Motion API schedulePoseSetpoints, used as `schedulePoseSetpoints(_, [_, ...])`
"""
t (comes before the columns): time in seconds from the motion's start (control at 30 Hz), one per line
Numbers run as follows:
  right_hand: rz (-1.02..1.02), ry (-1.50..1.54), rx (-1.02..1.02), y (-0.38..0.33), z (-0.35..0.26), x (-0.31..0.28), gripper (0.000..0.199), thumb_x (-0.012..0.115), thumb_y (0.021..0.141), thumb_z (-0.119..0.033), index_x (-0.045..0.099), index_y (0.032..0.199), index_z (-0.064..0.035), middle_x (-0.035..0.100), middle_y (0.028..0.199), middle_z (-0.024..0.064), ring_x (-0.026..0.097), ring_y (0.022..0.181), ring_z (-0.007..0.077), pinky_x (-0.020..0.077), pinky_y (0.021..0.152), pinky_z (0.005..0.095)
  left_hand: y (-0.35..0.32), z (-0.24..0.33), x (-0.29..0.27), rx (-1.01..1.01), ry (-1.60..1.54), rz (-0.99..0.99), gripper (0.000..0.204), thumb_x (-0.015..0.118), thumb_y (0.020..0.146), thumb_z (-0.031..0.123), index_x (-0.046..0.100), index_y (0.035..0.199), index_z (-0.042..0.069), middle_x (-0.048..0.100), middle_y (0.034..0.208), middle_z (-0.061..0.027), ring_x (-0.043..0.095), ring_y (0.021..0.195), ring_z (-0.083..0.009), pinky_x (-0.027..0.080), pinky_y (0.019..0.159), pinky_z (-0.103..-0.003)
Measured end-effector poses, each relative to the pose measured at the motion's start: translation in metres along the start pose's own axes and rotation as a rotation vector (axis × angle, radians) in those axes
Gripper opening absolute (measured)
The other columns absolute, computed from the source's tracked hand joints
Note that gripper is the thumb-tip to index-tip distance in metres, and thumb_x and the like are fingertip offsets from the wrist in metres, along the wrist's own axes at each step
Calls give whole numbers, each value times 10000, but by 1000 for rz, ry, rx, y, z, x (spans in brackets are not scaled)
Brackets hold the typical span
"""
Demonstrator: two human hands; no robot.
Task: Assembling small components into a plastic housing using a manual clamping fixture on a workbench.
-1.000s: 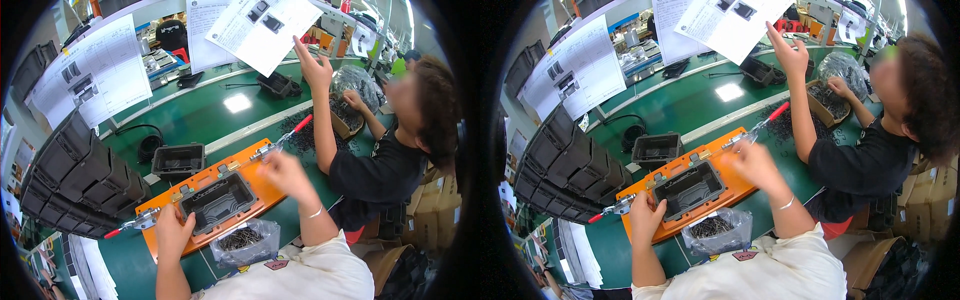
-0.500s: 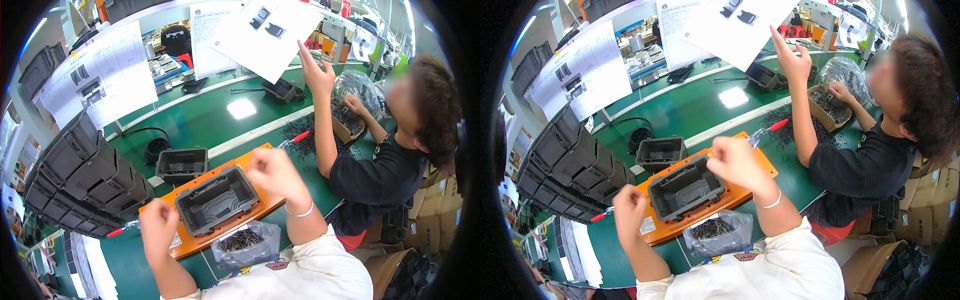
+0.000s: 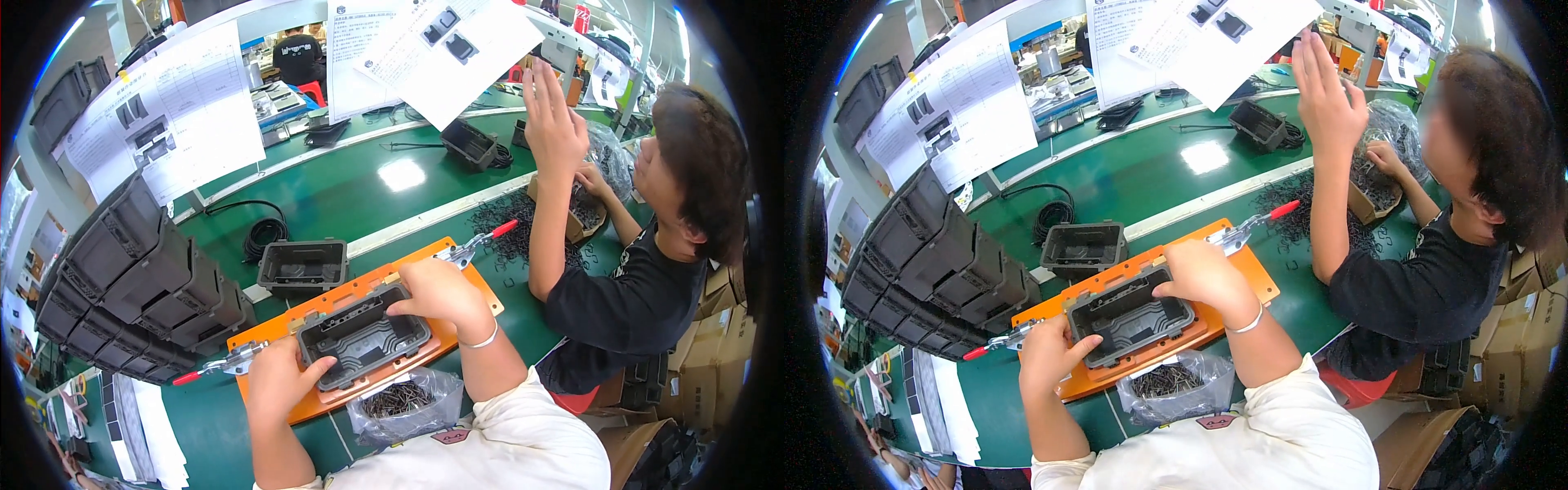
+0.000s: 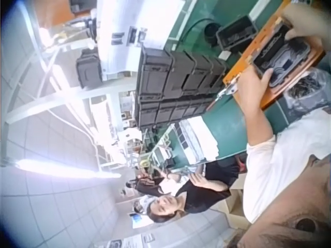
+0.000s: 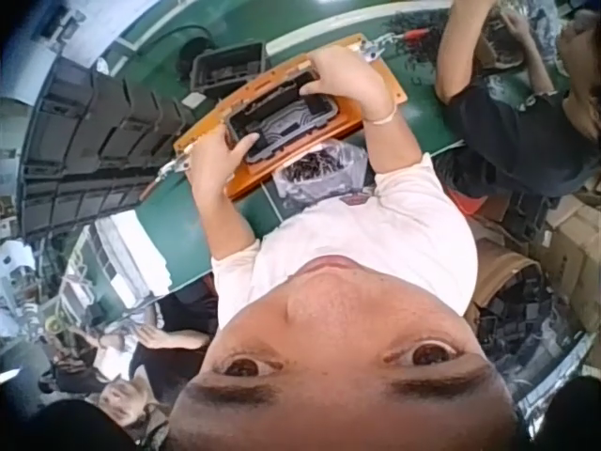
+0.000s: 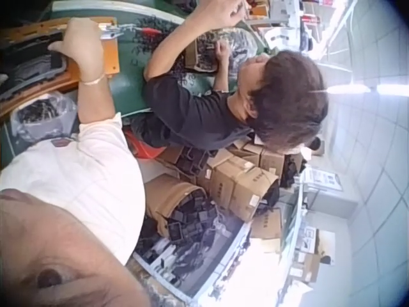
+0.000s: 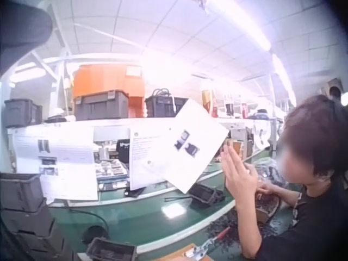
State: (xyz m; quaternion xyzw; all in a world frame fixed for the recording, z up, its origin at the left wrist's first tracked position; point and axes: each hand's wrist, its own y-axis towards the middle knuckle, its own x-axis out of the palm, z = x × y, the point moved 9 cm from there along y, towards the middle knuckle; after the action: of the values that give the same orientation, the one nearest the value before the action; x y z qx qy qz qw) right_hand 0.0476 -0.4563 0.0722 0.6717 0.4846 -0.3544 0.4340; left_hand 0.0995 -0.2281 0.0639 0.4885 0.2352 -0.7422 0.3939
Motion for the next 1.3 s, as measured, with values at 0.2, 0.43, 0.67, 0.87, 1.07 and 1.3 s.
schedulePoseSetpoints(0.2, [-86, 59, -20, 12, 11, 9, 300, 756, 639, -232, 554, 635, -11, 562, 581, 124, 586, 572, 288, 454, 542, 378, 1, -7, 2, 45, 34, 55, 343, 735, 706, 303, 583, 671, -2, 591, 627, -151, 575, 590, -345, 453, 552, -413])
schedulePoseSetpoints(0.43, [-98, 1078, -10, 2, 4, -19, 329, 718, 725, 6, 407, 689, -93, 437, 625, -81, 396, 586, 9, 303, 496, 197, -20, -2, -22, 9, -849, 163, 188, 696, 721, 11, 509, 726, 30, 475, 634, 41, 408, 587, -27, 328, 515, -191])
schedulePoseSetpoints(0.67, [244, 1143, -147, -21, -21, -60, 298, 682, 711, -8, 401, 761, -92, 383, 684, -78, 329, 578, -2, 256, 491, 181, -47, 16, -52, 279, -774, 405, 224, 653, 728, -38, 483, 856, 31, 511, 742, 5, 431, 632, -51, 348, 562, -200])
schedulePoseSetpoints(0.87, [365, 963, -308, -43, -39, -79, 273, 634, 666, 41, 396, 727, -78, 417, 622, -36, 353, 518, 34, 253, 483, 205, -48, 17, -47, 218, -774, 497, 510, 597, 769, -81, 347, 1203, 16, 576, 953, -89, 468, 649, -79, 350, 560, -207])
schedulePoseSetpoints(1.07, [445, 980, -370, -48, -38, -82, 277, 651, 659, 36, 404, 714, -79, 421, 573, -47, 338, 448, 5, 237, 425, 187, -53, 46, -63, 445, -429, 542, 543, 590, 736, -109, 507, 1264, -17, 634, 998, -165, 611, 730, -178, 460, 558, -242])
schedulePoseSetpoints(1.3, [484, 998, -435, -50, -39, -87, 271, 627, 650, 64, 398, 682, -77, 402, 560, -40, 304, 450, 28, 216, 435, 210, -55, 52, -66, 485, -396, 530, 537, 621, 692, -107, 533, 1211, 1, 653, 948, -155, 623, 664, -192, 469, 513, -250])
